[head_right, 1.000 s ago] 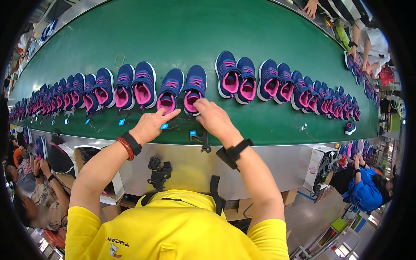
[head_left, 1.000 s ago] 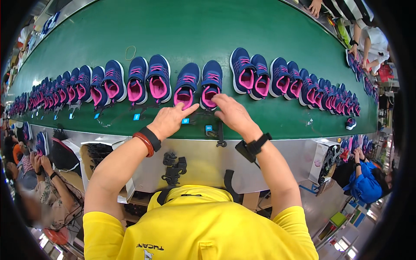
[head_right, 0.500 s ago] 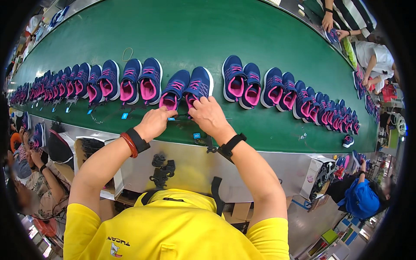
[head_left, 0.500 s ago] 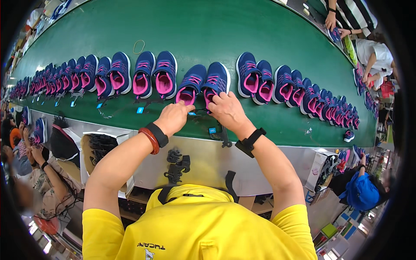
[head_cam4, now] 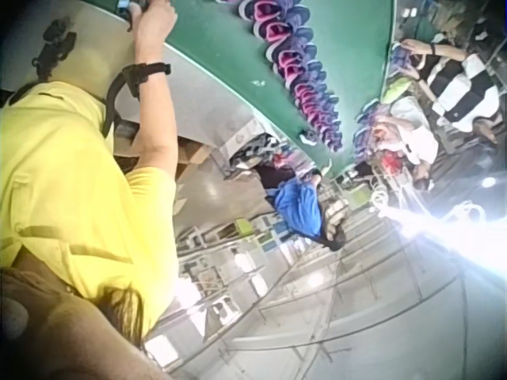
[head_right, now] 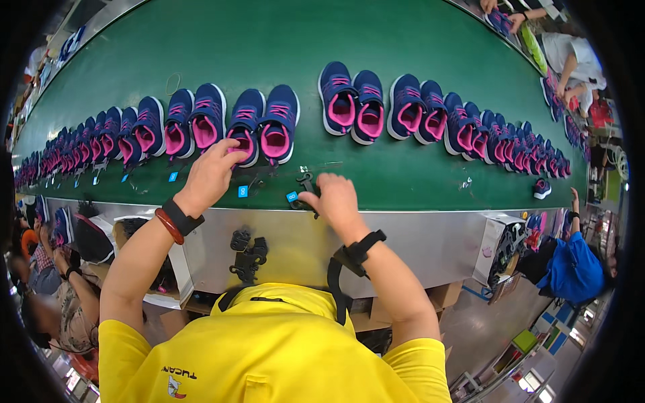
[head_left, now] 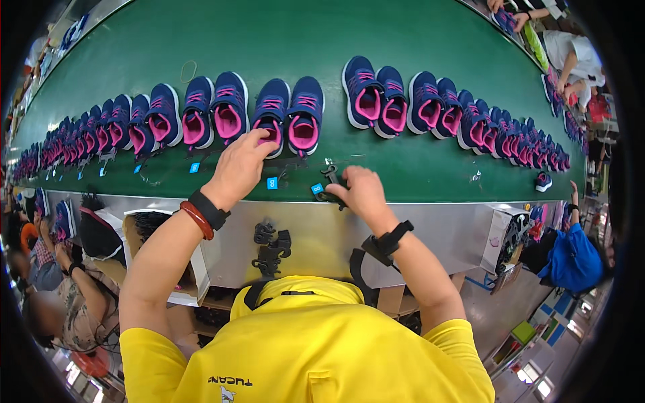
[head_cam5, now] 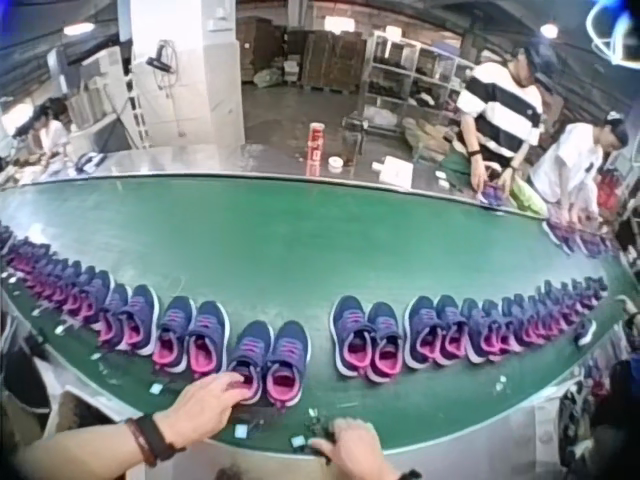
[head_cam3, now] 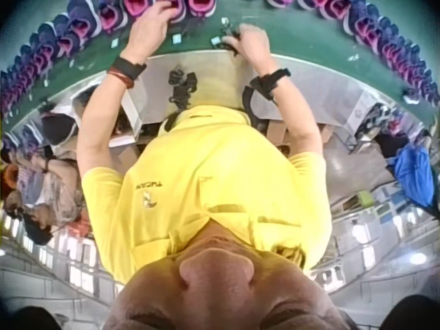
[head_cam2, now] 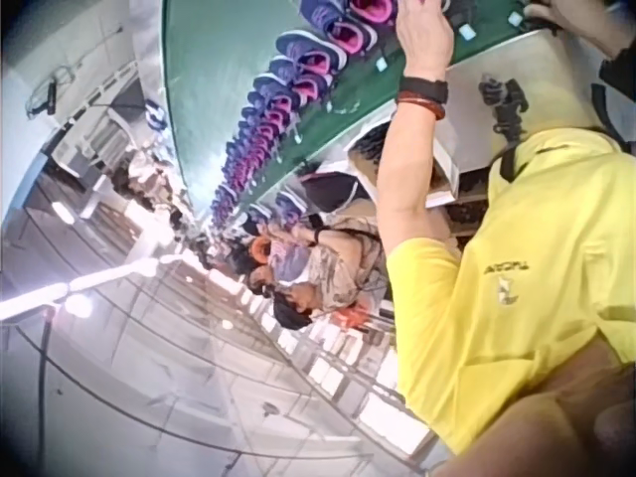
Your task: The person attaches small blue tags to pairs of blue and pink sneakers on a green conveyor belt using a black plastic clip tool. The person repeatedly picks up the clip tool, secures it to the shoe tongue, and moves to the next pair.
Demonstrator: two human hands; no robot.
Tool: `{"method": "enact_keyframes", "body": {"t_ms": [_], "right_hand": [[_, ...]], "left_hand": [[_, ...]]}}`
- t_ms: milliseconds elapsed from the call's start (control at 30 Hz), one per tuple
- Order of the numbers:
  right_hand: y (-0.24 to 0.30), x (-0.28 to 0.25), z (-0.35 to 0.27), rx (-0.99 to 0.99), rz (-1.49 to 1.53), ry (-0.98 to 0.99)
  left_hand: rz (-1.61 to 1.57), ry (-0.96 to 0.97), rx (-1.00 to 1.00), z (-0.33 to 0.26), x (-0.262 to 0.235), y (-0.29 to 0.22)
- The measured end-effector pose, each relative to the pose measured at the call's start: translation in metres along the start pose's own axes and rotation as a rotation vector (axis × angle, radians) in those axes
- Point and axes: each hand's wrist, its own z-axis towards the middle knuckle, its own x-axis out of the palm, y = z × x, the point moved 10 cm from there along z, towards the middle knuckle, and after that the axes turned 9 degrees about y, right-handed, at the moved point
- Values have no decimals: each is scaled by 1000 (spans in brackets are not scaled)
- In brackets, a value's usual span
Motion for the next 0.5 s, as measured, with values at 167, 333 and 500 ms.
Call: {"method": "enact_keyframes", "body": {"t_ms": [167,333,500], "right_hand": [[-19,30,-10,-21,5,-26],[-58,21,-16,257,1002,101],[-76,-15,-12,262,1161,-120]], "left_hand": [[-142,-73,166,57,7,-55],[-126,-12,189,120,39,-83],[-63,34,234,159,71,-83]]}}
